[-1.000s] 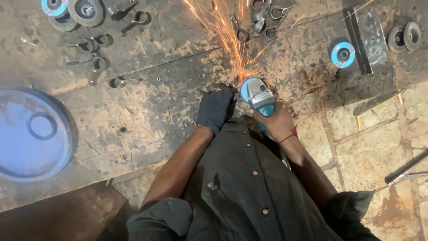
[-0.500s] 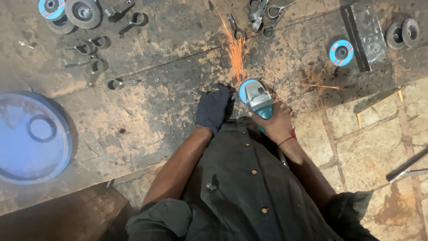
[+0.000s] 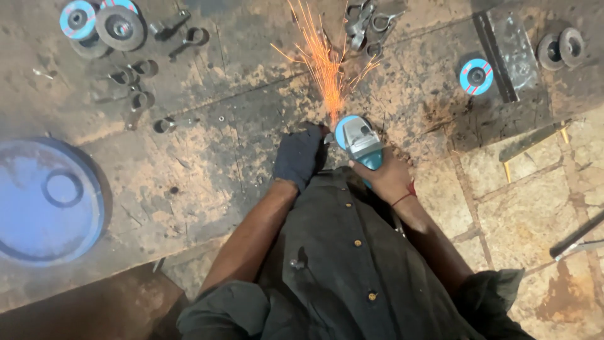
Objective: The person uses a handheld angle grinder to grind the edges of small metal parts on a workbench. They repeatedly pick up individual parts, hold them with a gloved left hand, and grind them with the right hand, creating sparks. Finished parts are placed in a pile on the table.
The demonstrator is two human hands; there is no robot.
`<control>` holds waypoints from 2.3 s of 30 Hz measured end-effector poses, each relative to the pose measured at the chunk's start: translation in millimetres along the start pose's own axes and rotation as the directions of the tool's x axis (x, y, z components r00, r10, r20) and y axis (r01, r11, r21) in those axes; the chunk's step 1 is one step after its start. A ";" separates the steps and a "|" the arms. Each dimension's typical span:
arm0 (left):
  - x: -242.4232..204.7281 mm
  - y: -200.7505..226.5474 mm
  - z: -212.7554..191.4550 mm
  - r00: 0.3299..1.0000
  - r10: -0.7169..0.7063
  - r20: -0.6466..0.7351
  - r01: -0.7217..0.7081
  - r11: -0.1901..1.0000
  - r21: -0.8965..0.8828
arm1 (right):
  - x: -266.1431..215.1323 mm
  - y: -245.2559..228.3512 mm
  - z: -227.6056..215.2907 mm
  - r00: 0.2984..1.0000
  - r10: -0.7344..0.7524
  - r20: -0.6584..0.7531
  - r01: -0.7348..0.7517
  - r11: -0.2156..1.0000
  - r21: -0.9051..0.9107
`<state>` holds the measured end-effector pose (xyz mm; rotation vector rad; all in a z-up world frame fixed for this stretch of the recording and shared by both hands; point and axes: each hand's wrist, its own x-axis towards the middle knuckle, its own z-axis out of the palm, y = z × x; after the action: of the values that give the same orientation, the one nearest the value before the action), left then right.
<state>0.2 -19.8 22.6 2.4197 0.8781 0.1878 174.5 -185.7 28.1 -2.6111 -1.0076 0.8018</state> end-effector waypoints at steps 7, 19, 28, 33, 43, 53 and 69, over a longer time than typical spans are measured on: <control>6.2 1.4 -29.1 0.976 -0.201 0.085 0.217 0.929 -0.300 | -6.5 14.8 -3.1 0.996 0.032 -0.080 -0.018 0.985 0.172; 12.3 5.9 -23.1 0.996 -0.084 0.023 0.085 0.996 -0.031 | -21.8 3.5 -17.4 0.996 0.032 -0.081 -0.008 0.958 0.287; 14.1 -17.5 0.0 0.957 -0.253 0.142 0.289 0.880 -0.377 | -16.5 2.4 -17.6 0.995 0.068 -0.074 -0.052 0.979 0.200; 22.5 -31.2 18.6 0.934 -0.302 0.192 0.354 0.858 -0.372 | -12.9 -15.1 -25.9 0.998 0.028 -0.064 -0.010 0.962 0.274; 28.0 -34.0 19.7 0.914 -0.319 0.250 0.385 0.876 -0.290 | 31.0 -19.5 -28.4 0.999 0.027 -0.016 -0.026 0.995 0.099; 28.7 -30.2 13.8 0.927 -0.289 0.239 0.355 0.882 -0.312 | 46.3 -32.2 -30.6 0.993 -0.003 0.114 -0.008 0.996 0.094; 25.2 -38.4 31.1 0.957 -0.246 0.156 0.283 0.908 -0.308 | 42.7 -23.7 -24.2 0.992 -0.059 0.115 0.043 0.990 0.133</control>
<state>8.2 6.2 -25.7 1.9608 1.0238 0.0830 201.4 -139.8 39.9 -2.4425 -1.0121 0.9865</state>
